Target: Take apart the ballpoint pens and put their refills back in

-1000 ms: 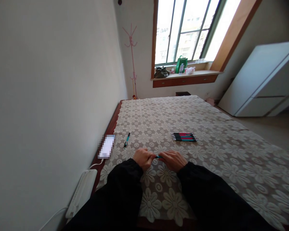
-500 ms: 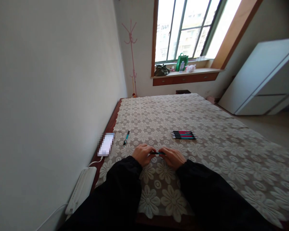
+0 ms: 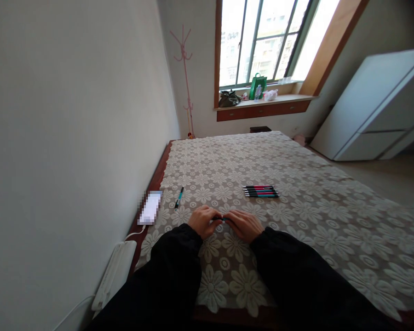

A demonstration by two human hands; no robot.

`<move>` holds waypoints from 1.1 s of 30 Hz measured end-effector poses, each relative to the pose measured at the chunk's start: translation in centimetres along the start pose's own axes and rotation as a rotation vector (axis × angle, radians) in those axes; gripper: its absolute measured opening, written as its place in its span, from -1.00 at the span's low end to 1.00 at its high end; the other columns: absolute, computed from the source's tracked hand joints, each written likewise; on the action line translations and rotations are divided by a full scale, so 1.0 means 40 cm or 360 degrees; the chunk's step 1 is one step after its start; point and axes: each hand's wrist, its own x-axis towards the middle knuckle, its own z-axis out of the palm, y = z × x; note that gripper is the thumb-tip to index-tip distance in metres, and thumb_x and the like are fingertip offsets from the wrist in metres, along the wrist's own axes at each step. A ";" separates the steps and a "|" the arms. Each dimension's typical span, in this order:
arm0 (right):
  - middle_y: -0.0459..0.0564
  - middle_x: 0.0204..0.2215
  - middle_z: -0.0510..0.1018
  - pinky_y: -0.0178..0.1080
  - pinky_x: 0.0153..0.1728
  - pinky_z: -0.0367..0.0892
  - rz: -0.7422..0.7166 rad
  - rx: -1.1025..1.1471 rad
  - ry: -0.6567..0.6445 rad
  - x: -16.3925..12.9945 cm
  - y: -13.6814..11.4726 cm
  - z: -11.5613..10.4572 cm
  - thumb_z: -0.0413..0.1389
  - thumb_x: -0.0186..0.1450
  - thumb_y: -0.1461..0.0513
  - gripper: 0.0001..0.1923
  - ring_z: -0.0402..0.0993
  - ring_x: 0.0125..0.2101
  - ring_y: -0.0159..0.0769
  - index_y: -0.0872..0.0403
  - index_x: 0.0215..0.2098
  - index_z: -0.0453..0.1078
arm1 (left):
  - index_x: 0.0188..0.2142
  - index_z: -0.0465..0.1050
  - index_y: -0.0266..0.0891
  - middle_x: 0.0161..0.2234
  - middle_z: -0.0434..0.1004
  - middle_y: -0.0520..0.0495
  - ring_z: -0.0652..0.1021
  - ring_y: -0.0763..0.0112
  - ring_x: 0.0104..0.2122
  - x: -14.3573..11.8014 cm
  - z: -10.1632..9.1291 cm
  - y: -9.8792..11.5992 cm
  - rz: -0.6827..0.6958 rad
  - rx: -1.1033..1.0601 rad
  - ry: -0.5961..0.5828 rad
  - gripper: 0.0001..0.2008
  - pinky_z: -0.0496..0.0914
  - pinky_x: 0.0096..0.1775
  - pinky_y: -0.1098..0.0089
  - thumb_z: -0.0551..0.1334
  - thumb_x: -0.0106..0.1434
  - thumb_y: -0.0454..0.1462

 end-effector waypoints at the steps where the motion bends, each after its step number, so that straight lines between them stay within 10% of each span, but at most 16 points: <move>1: 0.03 -0.27 0.55 -0.24 -0.21 0.30 -0.0017 -0.0020 0.0015 0.001 0.001 0.001 -0.10 0.45 0.20 -0.76 0.47 -0.26 -0.24 0.04 -0.12 0.40 | -0.22 0.52 -0.17 -0.30 0.61 -0.03 0.51 0.30 -0.24 0.000 0.000 0.000 -0.0018 0.0021 0.0003 -0.84 0.35 -0.16 0.30 0.21 0.32 -0.17; 10: 0.00 -0.24 0.56 -0.28 -0.31 0.28 0.0073 -0.0052 0.0024 -0.006 -0.003 0.007 -0.04 0.41 0.25 -0.83 0.50 -0.30 -0.27 0.04 -0.07 0.34 | -0.11 0.50 -0.17 -0.19 0.60 -0.06 0.50 0.27 -0.18 0.002 0.001 -0.004 0.0089 0.0021 0.0008 -0.71 0.34 -0.10 0.27 0.21 0.31 -0.06; 20: 0.02 -0.32 0.53 -0.21 -0.24 0.25 -0.0101 -0.0164 0.0055 0.004 -0.008 -0.007 -0.08 0.45 0.24 -0.79 0.41 -0.27 -0.21 0.05 -0.12 0.39 | -0.42 0.54 -0.18 -0.40 0.55 -0.05 0.47 0.32 -0.29 0.001 -0.004 -0.003 0.0013 0.0176 -0.0082 -0.61 0.33 -0.18 0.31 0.05 0.41 -0.12; 26: 0.00 -0.29 0.50 -0.24 -0.22 0.24 -0.0039 -0.0120 0.0089 0.000 0.006 0.004 -0.03 0.42 0.28 -0.82 0.41 -0.25 -0.24 0.04 -0.07 0.37 | -0.07 0.53 -0.10 -0.18 0.60 -0.04 0.50 0.31 -0.17 0.002 0.003 -0.013 0.0016 0.0039 -0.0021 -0.75 0.36 -0.11 0.30 0.10 0.38 -0.21; 33: 0.03 -0.20 0.53 -0.15 -0.12 0.25 0.0134 -0.0077 0.0093 -0.003 0.050 -0.013 0.02 0.37 0.30 -0.82 0.41 -0.17 -0.17 0.00 -0.14 0.45 | -0.17 0.51 -0.09 -0.17 0.59 -0.01 0.51 0.29 -0.14 0.004 0.005 -0.025 -0.0192 0.0085 0.0000 -0.79 0.36 -0.09 0.29 0.09 0.36 -0.27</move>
